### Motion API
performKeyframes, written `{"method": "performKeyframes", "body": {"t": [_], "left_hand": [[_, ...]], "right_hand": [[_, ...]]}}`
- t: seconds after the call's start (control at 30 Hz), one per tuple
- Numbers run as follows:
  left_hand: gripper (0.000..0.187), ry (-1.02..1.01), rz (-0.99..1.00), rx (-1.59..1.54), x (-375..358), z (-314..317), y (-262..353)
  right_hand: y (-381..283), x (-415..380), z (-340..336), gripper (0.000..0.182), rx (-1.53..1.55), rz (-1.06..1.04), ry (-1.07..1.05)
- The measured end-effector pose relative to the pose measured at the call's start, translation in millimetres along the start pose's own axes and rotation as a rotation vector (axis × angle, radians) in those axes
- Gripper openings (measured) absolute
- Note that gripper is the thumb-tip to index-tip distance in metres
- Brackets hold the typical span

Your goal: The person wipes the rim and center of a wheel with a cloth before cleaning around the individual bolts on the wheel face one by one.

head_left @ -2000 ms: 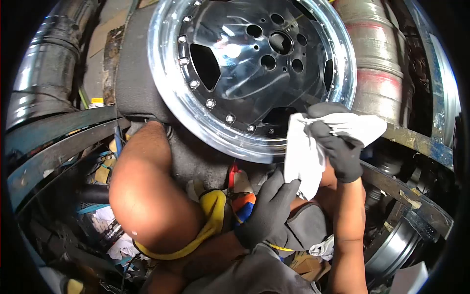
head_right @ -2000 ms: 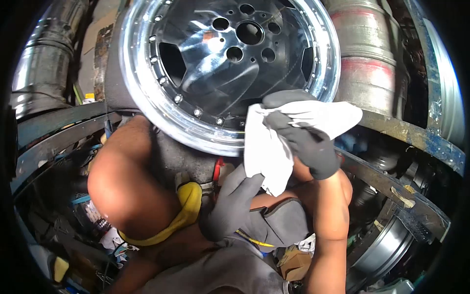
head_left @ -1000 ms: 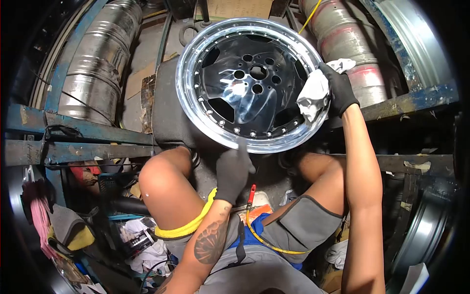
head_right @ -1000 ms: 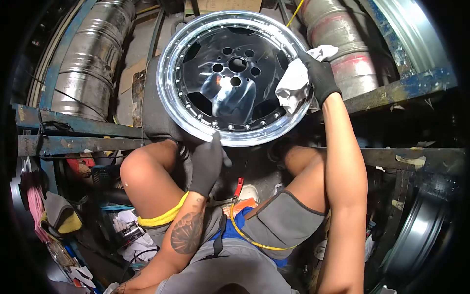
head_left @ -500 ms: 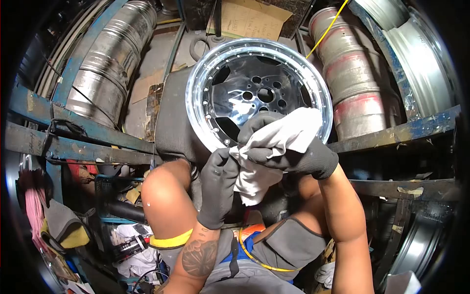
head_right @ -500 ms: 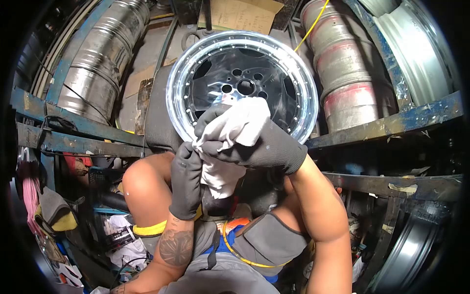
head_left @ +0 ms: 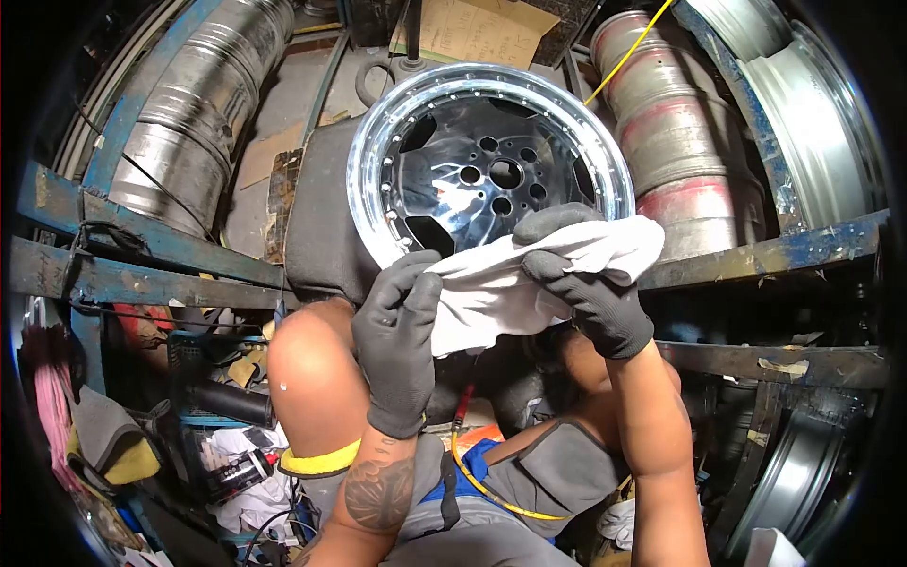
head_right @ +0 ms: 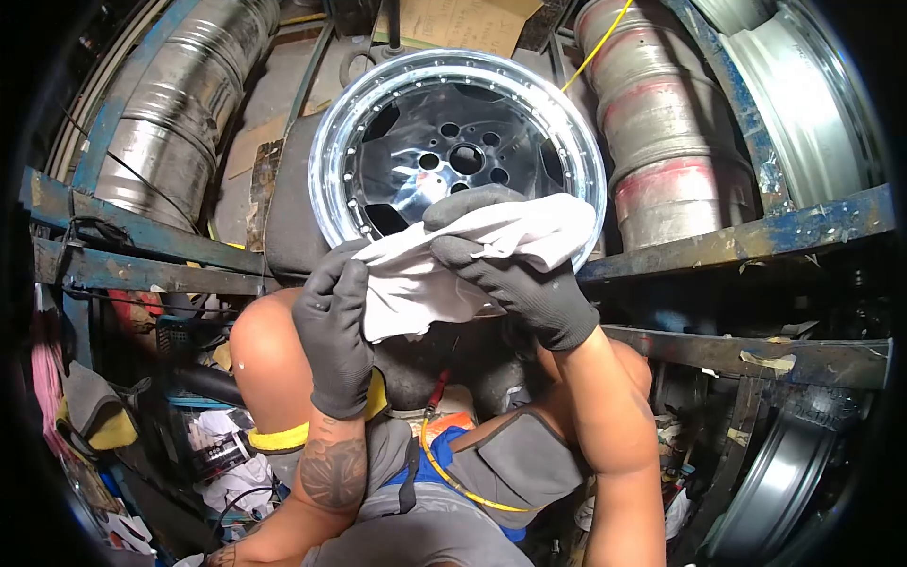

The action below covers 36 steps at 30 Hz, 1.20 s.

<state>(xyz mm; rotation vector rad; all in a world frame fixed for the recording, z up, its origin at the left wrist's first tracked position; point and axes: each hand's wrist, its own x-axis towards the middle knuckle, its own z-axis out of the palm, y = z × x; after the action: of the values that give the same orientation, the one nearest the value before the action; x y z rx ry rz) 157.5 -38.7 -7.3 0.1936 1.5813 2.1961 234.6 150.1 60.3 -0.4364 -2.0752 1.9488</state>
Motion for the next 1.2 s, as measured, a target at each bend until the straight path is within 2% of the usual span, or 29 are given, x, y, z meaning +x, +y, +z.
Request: {"method": "performKeyframes", "body": {"t": [0.1,0.13,0.17,0.2,0.27,0.3,0.33,0.4,0.53,0.63,0.73,0.87,0.93,1.0,1.07,1.1,1.2], "left_hand": [[0.031,-0.015,0.301,0.070,7.5,8.6,-12.7],[0.034,-0.024,0.293,0.028,6.7,13.1,-12.5],[0.037,-0.030,0.284,-0.013,4.8,18.9,-6.2],[0.040,-0.033,0.270,-0.051,3.1,20.9,-3.2],[0.030,-0.105,0.131,0.082,1.9,17.7,-2.0],[0.026,-0.106,0.123,0.128,1.2,17.2,-6.2],[0.023,-0.111,0.127,0.170,2.5,17.9,-10.2],[0.022,-0.120,0.124,0.172,2.6,17.5,-14.4],[0.019,-0.185,0.151,0.213,4.0,12.9,-11.6],[0.017,-0.154,0.130,0.191,0.3,13.1,-9.1],[0.016,-0.263,0.171,0.036,3.2,5.7,-16.2],[0.017,-0.226,0.147,-0.023,4.7,6.6,-22.9],[0.018,-0.190,-0.063,-0.207,-1.1,12.6,-14.0],[0.020,-0.181,-0.224,-0.342,-4.7,13.6,-12.4],[0.022,-0.197,-0.325,-0.434,-6.2,9.6,-19.9],[0.023,-0.271,-0.360,-0.501,-6.1,6.9,-26.3],[0.034,-0.308,-0.510,-0.440,-7.5,10.0,-26.9]], "right_hand": [[9.3,-1.4,-5.8,0.027,0.039,-0.065,-0.072],[10.9,-1.5,-6.9,0.027,0.033,-0.088,-0.115],[10.7,-3.1,-5.4,0.027,-0.119,-0.129,-0.108],[12.4,-3.0,-4.8,0.027,-0.089,-0.105,-0.109],[16.8,-6.1,-2.9,0.027,-0.028,-0.041,-0.109],[16.1,-8.4,-1.6,0.027,0.014,0.044,-0.090],[15.4,-10.6,-0.4,0.028,0.058,0.129,-0.066],[23.2,-9.5,-4.4,0.029,0.021,0.077,-0.082],[21.5,-12.7,-3.7,0.034,0.256,0.213,-0.043],[12.3,-9.8,-1.4,0.031,0.204,0.309,-0.026],[17.4,-11.8,3.0,0.025,0.162,0.386,0.040],[9.6,-15.8,-9.1,0.022,0.113,0.572,-0.037],[6.8,-14.2,-8.2,0.025,0.092,0.551,-0.073],[7.3,-12.0,-4.1,0.030,0.038,0.437,-0.085],[24.1,-14.5,-6.7,0.035,-0.044,0.200,-0.105],[35.6,-17.3,-11.1,0.037,-0.091,0.055,-0.116],[39.0,-15.0,-26.1,0.026,-0.497,-0.234,-0.284]]}}
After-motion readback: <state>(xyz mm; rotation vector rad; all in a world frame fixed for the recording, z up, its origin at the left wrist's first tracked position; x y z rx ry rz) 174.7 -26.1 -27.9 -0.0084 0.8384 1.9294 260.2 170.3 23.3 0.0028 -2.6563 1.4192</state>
